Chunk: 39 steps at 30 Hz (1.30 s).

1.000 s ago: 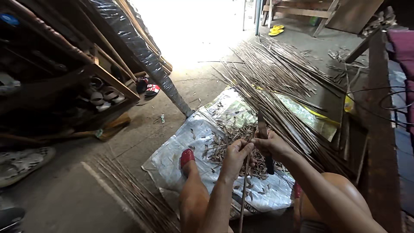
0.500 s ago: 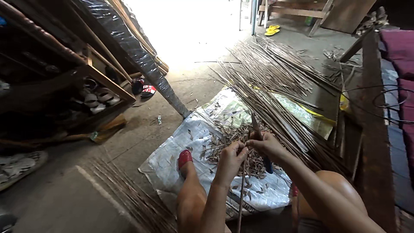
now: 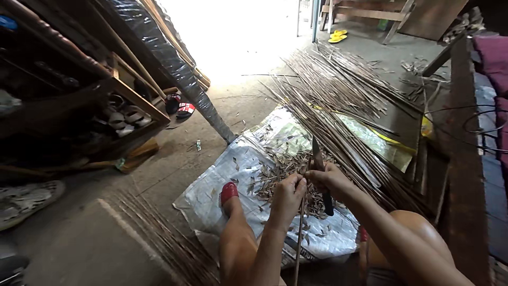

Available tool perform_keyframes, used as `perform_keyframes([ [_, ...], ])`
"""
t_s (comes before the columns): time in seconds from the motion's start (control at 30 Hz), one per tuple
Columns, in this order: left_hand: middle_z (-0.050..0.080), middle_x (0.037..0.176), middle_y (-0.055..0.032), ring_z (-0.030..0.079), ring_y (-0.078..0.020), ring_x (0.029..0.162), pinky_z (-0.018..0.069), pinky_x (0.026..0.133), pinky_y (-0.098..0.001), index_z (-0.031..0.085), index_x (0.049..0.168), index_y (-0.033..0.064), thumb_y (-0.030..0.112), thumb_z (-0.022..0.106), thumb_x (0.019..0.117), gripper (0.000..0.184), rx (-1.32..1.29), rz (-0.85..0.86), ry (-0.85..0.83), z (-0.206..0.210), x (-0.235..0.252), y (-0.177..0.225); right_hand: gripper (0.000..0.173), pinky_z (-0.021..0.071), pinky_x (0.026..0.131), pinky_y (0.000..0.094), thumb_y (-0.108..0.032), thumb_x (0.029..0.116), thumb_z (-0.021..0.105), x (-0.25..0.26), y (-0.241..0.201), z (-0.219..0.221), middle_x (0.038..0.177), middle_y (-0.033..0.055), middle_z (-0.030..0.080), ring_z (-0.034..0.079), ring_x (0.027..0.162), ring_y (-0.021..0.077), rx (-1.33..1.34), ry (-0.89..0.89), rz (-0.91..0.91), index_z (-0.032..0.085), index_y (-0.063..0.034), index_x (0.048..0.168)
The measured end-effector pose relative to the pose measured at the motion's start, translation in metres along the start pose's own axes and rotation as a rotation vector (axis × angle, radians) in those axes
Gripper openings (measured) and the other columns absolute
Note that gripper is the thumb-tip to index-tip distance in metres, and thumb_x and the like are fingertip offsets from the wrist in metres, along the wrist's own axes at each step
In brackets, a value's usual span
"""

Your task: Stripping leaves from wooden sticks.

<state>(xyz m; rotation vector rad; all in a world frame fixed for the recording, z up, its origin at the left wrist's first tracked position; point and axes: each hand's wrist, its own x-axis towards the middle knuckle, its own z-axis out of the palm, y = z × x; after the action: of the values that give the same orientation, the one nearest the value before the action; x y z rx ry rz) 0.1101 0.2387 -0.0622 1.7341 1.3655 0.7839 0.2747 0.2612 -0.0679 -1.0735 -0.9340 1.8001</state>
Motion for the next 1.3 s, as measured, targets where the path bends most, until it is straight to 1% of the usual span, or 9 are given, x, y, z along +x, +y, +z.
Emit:
perform_keyframes([
  [0.17, 0.068, 0.078, -0.0152, 0.068, -0.0239, 0.069, 0.0561, 0.066, -0.0381, 0.071, 0.094, -0.0054, 0.008, 0.056, 0.0984, 0.021, 0.318, 0.122, 0.187, 0.019, -0.005, 0.002, 0.014, 0.0332, 0.042, 0.015, -0.003, 0.0977, 0.059, 0.002, 0.005, 0.004, 0.056, -0.0075, 0.046, 0.039, 0.043, -0.0007, 0.017, 0.074, 0.037, 0.053, -0.0099, 0.087],
  [0.3, 0.066, 0.071, -0.014, 0.067, -0.0227, 0.061, 0.0559, 0.058, -0.0351, 0.069, 0.087, -0.0056, 0.003, 0.059, 0.0933, 0.015, 0.378, 0.192, 0.331, 0.029, -0.005, -0.001, 0.015, 0.0338, 0.042, 0.0151, -0.004, 0.0991, 0.057, 0.002, 0.004, 0.006, 0.057, -0.0067, 0.048, 0.04, 0.043, -0.0007, 0.018, 0.07, 0.027, 0.055, -0.0096, 0.085],
  [0.43, 0.065, 0.071, -0.0139, 0.065, -0.02, 0.058, 0.0558, 0.057, -0.0326, 0.069, 0.09, -0.0069, 0.003, 0.057, 0.0962, 0.016, 0.321, 0.179, 0.337, 0.026, -0.005, 0.001, 0.014, 0.0353, 0.042, 0.0138, -0.006, 0.1027, 0.051, 0.002, -0.001, 0.001, 0.06, -0.0075, 0.052, 0.041, 0.044, -0.0021, 0.005, 0.045, -0.019, 0.062, -0.006, 0.094],
  [0.53, 0.065, 0.072, -0.0157, 0.064, -0.0226, 0.059, 0.055, 0.058, -0.0337, 0.068, 0.091, -0.0078, 0.002, 0.057, 0.0954, 0.015, 0.358, 0.22, 0.352, 0.031, -0.005, 0.002, 0.008, 0.0357, 0.042, 0.0143, -0.003, 0.1016, 0.052, 0.002, -0.001, 0.001, 0.06, -0.0065, 0.049, 0.04, 0.044, -0.0009, 0.049, 0.121, -0.033, 0.057, -0.0057, 0.097],
  [0.77, 0.065, 0.074, -0.0144, 0.064, -0.0195, 0.063, 0.0546, 0.061, -0.0295, 0.068, 0.095, -0.0069, 0.005, 0.057, 0.0978, 0.016, 0.302, 0.226, 0.338, 0.037, -0.003, 0.002, 0.027, 0.0319, 0.04, 0.0143, -0.009, 0.1042, 0.04, 0.005, 0.004, 0.002, 0.055, -0.0081, 0.044, 0.036, 0.042, -0.0012, 0.11, 0.122, -0.059, 0.051, -0.0122, 0.08],
  [0.87, 0.067, 0.077, -0.0141, 0.064, -0.0168, 0.064, 0.0538, 0.064, -0.0283, 0.07, 0.102, -0.0075, 0.007, 0.056, 0.0999, 0.02, 0.22, 0.178, 0.29, 0.033, -0.002, 0.001, 0.033, 0.0326, 0.04, 0.0149, -0.011, 0.1081, 0.037, 0.004, 0.003, 0.007, 0.054, -0.0069, 0.044, 0.037, 0.04, -0.0001, 0.11, 0.171, -0.03, 0.051, -0.0104, 0.079],
  [1.0, 0.065, 0.073, -0.0099, 0.06, -0.0118, 0.061, 0.0509, 0.061, -0.0252, 0.071, 0.095, -0.0044, 0.007, 0.056, 0.0996, 0.019, 0.188, 0.169, 0.282, 0.029, 0.002, -0.004, 0.037, 0.0326, 0.039, 0.0152, -0.017, 0.1106, 0.035, 0.006, 0.003, 0.009, 0.054, -0.0066, 0.045, 0.037, 0.04, 0.0004, 0.061, 0.186, 0.012, 0.052, -0.0099, 0.079],
  [1.17, 0.066, 0.073, -0.0132, 0.064, -0.0214, 0.062, 0.0533, 0.06, -0.0358, 0.071, 0.09, -0.0043, 0.006, 0.058, 0.097, 0.018, 0.313, 0.162, 0.363, 0.021, 0.008, -0.011, 0.015, 0.0372, 0.05, 0.0181, -0.02, 0.1061, 0.053, 0.005, 0.01, 0.002, 0.071, -0.0043, 0.046, 0.042, 0.053, 0.0016, -0.318, 0.107, -0.085, 0.053, -0.005, 0.103],
  [1.3, 0.072, 0.077, -0.0165, 0.072, -0.0284, 0.067, 0.0577, 0.06, -0.0434, 0.074, 0.09, -0.0041, 0.005, 0.063, 0.0938, 0.015, 0.473, 0.2, 0.443, 0.018, 0.009, -0.014, 0.034, 0.0392, 0.056, 0.0219, -0.031, 0.11, 0.036, -0.003, 0.01, 0.005, 0.078, -0.0026, 0.046, 0.043, 0.06, 0.0039, -0.572, 0.037, -0.063, 0.05, -0.0016, 0.122],
])
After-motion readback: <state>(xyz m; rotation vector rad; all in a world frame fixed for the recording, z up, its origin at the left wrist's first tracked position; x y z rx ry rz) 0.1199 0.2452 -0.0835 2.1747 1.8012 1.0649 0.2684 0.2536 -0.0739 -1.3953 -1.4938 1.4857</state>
